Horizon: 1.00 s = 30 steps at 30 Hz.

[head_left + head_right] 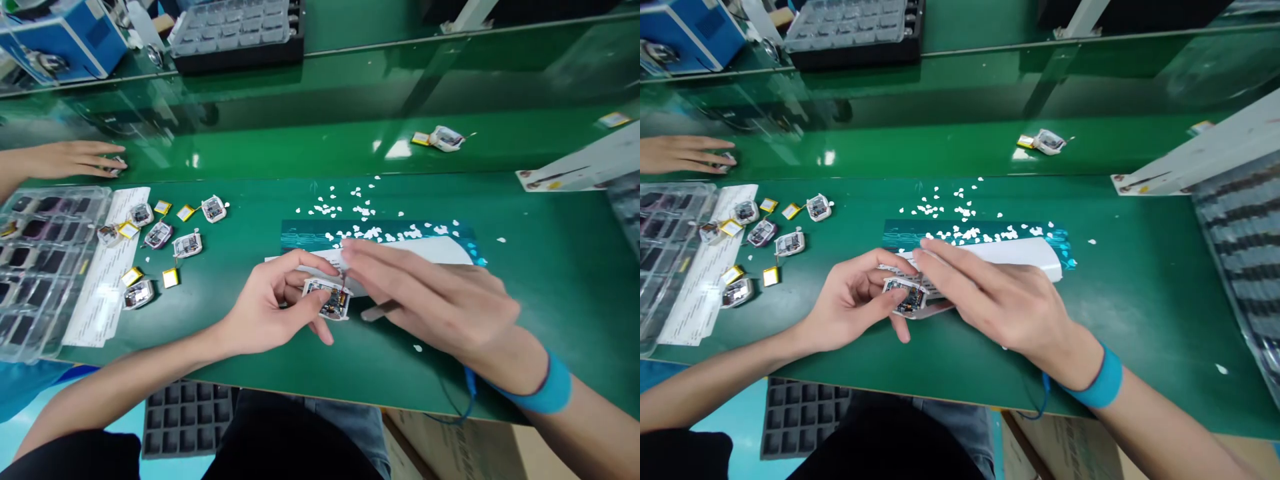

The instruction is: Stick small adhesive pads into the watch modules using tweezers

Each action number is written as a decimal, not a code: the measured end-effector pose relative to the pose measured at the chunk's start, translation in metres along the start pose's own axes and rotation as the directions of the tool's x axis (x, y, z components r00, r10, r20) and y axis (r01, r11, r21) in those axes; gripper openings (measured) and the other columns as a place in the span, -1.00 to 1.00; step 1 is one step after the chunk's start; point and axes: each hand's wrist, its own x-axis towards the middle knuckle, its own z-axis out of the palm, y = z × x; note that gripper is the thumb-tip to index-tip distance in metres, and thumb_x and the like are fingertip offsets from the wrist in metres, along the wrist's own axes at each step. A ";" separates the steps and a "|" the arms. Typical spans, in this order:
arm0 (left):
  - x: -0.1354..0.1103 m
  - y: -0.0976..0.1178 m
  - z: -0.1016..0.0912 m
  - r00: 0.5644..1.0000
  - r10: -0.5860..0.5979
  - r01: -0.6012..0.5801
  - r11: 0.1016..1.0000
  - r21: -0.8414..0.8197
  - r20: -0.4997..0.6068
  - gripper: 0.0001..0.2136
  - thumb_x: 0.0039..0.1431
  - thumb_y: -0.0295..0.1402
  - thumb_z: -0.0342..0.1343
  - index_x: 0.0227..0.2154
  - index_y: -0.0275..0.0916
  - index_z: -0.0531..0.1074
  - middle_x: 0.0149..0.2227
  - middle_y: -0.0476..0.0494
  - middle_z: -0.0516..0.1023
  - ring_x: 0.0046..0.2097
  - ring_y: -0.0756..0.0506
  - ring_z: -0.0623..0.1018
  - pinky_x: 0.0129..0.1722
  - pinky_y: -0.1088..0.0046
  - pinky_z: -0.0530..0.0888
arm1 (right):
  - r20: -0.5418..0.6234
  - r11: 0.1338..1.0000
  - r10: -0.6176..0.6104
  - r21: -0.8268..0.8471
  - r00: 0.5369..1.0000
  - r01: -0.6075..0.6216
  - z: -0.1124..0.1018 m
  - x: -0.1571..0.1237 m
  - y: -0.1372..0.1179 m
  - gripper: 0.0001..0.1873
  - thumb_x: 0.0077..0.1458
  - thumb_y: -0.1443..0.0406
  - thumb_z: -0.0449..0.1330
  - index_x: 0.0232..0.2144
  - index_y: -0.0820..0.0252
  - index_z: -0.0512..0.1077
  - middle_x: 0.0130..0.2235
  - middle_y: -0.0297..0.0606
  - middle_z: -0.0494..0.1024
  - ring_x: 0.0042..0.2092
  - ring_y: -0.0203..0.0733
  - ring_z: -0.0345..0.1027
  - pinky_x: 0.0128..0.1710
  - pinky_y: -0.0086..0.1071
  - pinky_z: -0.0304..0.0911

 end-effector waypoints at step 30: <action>-0.009 -0.019 0.011 0.914 0.385 -0.328 0.888 0.322 -0.130 -0.89 0.36 -0.53 0.20 -0.25 -0.24 0.39 -0.52 -0.02 0.66 -0.54 -0.04 0.70 -0.49 0.71 0.58 | 0.165 0.836 0.228 0.472 0.960 -0.280 0.003 0.008 -0.025 -0.73 0.47 0.42 0.10 0.09 0.07 0.48 -0.39 -0.43 0.66 -0.55 -0.33 0.40 -0.52 -0.42 0.33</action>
